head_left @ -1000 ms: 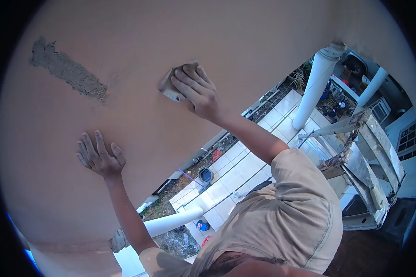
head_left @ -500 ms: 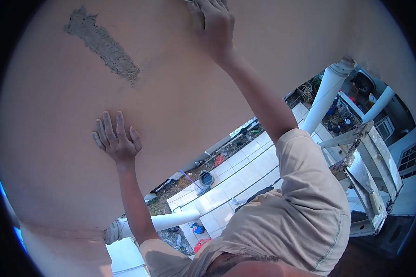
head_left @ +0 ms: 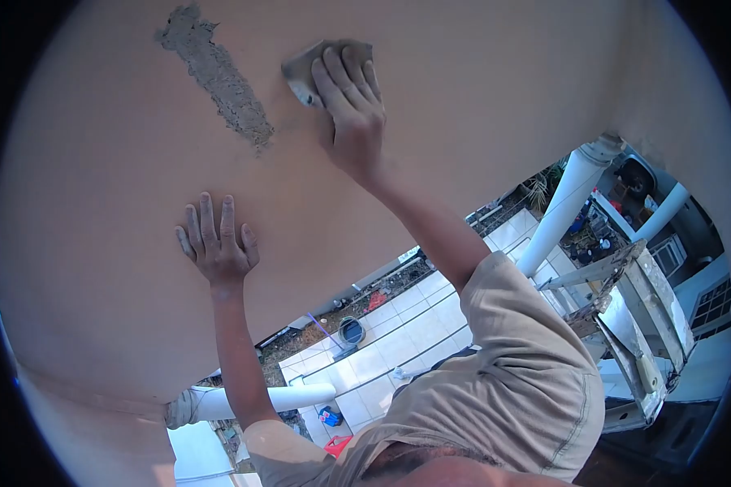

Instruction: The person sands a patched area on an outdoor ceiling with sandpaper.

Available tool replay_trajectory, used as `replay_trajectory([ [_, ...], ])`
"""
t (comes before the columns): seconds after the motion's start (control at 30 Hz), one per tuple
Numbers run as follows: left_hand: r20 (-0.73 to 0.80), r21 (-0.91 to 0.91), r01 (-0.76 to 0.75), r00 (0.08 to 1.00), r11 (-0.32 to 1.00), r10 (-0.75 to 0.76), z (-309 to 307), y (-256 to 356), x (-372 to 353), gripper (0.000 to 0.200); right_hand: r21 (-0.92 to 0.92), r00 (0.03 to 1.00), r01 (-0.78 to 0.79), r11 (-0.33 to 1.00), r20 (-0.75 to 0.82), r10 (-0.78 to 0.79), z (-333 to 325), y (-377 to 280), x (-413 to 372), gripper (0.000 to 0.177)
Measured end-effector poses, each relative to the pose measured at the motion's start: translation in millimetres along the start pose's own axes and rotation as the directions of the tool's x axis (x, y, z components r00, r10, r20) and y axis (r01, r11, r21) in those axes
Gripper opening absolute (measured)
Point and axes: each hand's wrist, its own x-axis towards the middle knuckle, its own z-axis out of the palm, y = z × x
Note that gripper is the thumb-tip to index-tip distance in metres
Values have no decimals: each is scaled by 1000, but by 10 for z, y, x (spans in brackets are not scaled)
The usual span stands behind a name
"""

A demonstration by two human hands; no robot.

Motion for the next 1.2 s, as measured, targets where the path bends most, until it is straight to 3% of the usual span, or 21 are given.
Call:
replay_trajectory([
  [0.07,8,-7,-15,1000,1000,15,0,3,9,48,123,924,199,972,306,-228,-283,-83,-1004,36],
  [0.17,7,-19,-16,1000,1000,16,-6,5,13,48,131,929,241,962,257,-268,-297,106,-520,34],
  [0.2,25,-22,-28,999,999,29,-38,0,-27,48,84,972,174,981,147,-185,-209,121,-55,34],
  [0.27,7,-11,-13,1000,1000,13,14,6,1,48,140,994,-10,990,112,-6,-8,300,724,39],
  [0.3,1,-10,-13,1000,1000,13,52,4,34,48,139,994,-5,990,108,-10,49,267,720,39],
  [0.37,14,-2,18,1000,1000,-18,25,15,-12,46,-6,999,21,1000,-44,-21,99,73,425,35],
  [0.47,19,-7,15,1000,1000,-15,-12,20,7,46,48,932,204,978,295,-209,-231,-150,-871,39],
  [0.57,8,-8,5,1000,1000,-5,2,7,1,46,83,930,246,966,260,-259,-249,-38,-246,36],
  [0.6,20,-20,-3,1000,1000,3,-16,15,-23,46,101,960,198,975,180,-213,-140,51,195,35],
  [0.67,-2,-21,15,1000,1000,-15,16,17,-6,46,51,899,-206,977,405,168,59,130,1026,29],
  [0.7,-3,-16,22,1000,1000,-22,31,14,-2,46,57,899,-200,978,408,160,107,103,1016,29],
  [0.77,1,-22,31,1000,999,-31,31,19,-15,46,96,983,-81,992,171,64,170,4,808,32],
  [0.8,5,-15,27,1000,1000,-27,4,13,-19,46,24,998,52,998,-41,-51,150,-178,362,28],
  [0.87,13,-11,-1,1000,1000,1,-12,11,9,48,95,939,221,971,250,-238,-105,-309,-766,27],
  [0.97,17,-12,-9,1000,1000,10,-26,10,11,48,122,908,303,945,263,-325,-114,-204,-583,27],
  [1.07,22,-6,-1,1000,1000,1,-20,16,-3,49,110,990,134,985,37,-139,175,-130,543,31],
  [1.17,7,-7,0,1000,1000,0,-2,14,-2,48,-16,992,116,993,-39,-117,260,-107,562,33],
  [1.2,13,-11,-4,1000,1000,4,-23,5,-22,48,119,999,38,992,32,-42,91,-290,165,35],
])
